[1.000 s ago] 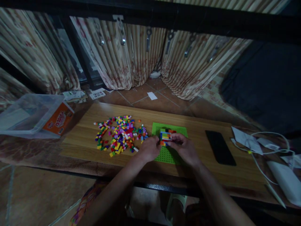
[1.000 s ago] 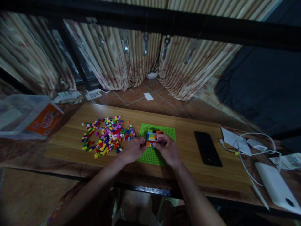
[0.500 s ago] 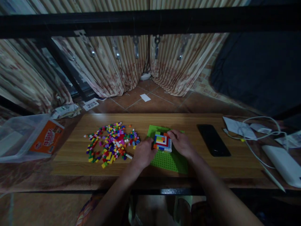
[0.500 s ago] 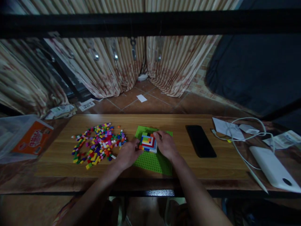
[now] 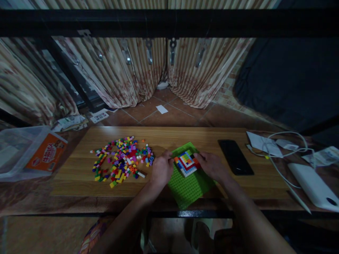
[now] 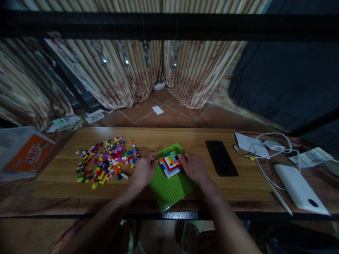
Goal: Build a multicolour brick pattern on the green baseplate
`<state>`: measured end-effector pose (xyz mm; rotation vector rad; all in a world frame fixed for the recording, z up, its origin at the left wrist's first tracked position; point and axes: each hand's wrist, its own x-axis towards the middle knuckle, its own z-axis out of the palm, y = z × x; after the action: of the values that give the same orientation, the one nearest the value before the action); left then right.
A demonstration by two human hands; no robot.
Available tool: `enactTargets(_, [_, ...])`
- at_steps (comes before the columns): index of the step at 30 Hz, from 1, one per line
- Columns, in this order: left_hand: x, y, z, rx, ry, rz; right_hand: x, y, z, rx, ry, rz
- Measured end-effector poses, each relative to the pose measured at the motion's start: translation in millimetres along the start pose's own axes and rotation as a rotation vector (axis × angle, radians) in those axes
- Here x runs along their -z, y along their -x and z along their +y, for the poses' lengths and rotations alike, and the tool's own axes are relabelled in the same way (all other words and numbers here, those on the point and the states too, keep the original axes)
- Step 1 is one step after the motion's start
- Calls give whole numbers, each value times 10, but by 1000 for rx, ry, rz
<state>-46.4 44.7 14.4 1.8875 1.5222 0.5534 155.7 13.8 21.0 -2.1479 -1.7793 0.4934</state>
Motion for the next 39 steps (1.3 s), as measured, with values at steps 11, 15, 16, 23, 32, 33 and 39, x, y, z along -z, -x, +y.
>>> enactTargets(11, [-100,-197,-208,30,356,26,-143,64,-141,-54,-199,-44])
enactTargets(15, [-85,-207,-212,70,277,-13,-170,14,-149,-36,-136,30])
enactTargets(16, [-81,-211,-209,77,264,-26,-179,3,-160,-36,-128,39])
enactTargets(23, [-52,-223,-149,150,287,-71,-235,-50,-201,-27,-73,23])
enactTargets(32, [-35,-208,-53,268,448,-112,-317,-56,-119,28,-42,80])
enactTargets(33, [-29,-205,-61,241,415,-102,-320,-55,-116,29,-34,73])
enactTargets(39, [37,-139,-52,120,167,-65,-288,-63,-143,20,29,0])
